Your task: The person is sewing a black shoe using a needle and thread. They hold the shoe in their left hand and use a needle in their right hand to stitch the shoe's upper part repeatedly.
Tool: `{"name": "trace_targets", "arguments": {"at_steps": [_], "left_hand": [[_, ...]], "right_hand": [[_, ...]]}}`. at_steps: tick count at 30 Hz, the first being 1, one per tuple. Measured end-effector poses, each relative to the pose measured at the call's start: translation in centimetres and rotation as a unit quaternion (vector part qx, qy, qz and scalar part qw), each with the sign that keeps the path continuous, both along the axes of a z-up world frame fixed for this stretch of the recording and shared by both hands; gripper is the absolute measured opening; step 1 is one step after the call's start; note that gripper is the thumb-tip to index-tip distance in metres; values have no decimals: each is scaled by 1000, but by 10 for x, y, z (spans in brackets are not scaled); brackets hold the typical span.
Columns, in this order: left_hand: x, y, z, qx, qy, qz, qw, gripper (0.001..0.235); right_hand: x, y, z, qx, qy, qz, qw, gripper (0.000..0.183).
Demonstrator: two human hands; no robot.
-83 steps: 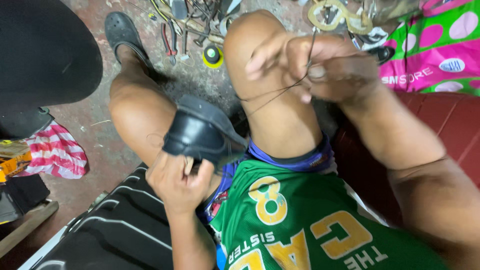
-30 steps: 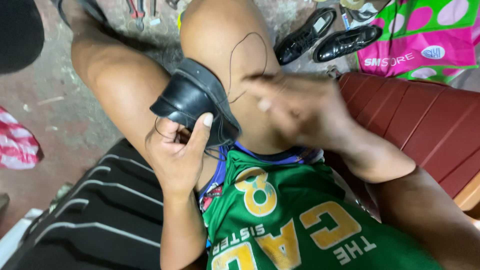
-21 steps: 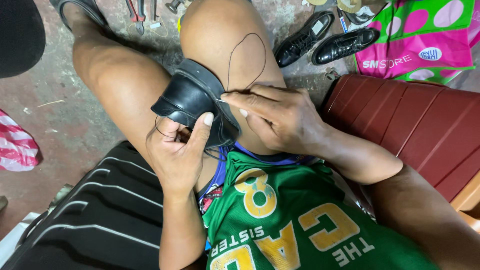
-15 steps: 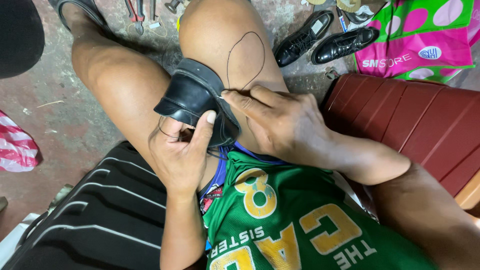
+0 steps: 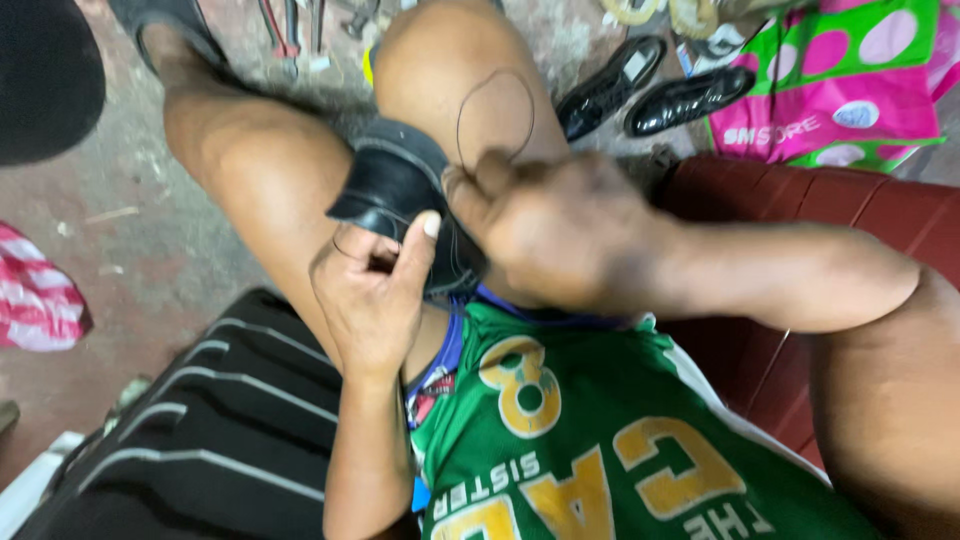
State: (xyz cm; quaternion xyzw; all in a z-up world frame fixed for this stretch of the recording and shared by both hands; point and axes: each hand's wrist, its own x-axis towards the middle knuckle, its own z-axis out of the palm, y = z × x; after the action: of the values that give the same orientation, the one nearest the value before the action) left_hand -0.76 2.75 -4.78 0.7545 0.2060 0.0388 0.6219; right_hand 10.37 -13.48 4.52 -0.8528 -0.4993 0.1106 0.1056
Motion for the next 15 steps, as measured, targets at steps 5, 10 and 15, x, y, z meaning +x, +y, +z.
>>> {"name": "trace_targets", "arguments": {"at_steps": [5, 10, 15], "left_hand": [[-4, -1, 4, -45, 15, 12, 999, 17], [-8, -1, 9, -144, 16, 25, 989, 12], [-5, 3, 11, -169, 27, 7, 985, 8]], "right_hand": [[23, -27, -20, 71, 108, 5, 992, 26], [29, -42, -36, 121, 161, 1, 980, 24], [40, -39, -36, 157, 209, 20, 965, 20]]}}
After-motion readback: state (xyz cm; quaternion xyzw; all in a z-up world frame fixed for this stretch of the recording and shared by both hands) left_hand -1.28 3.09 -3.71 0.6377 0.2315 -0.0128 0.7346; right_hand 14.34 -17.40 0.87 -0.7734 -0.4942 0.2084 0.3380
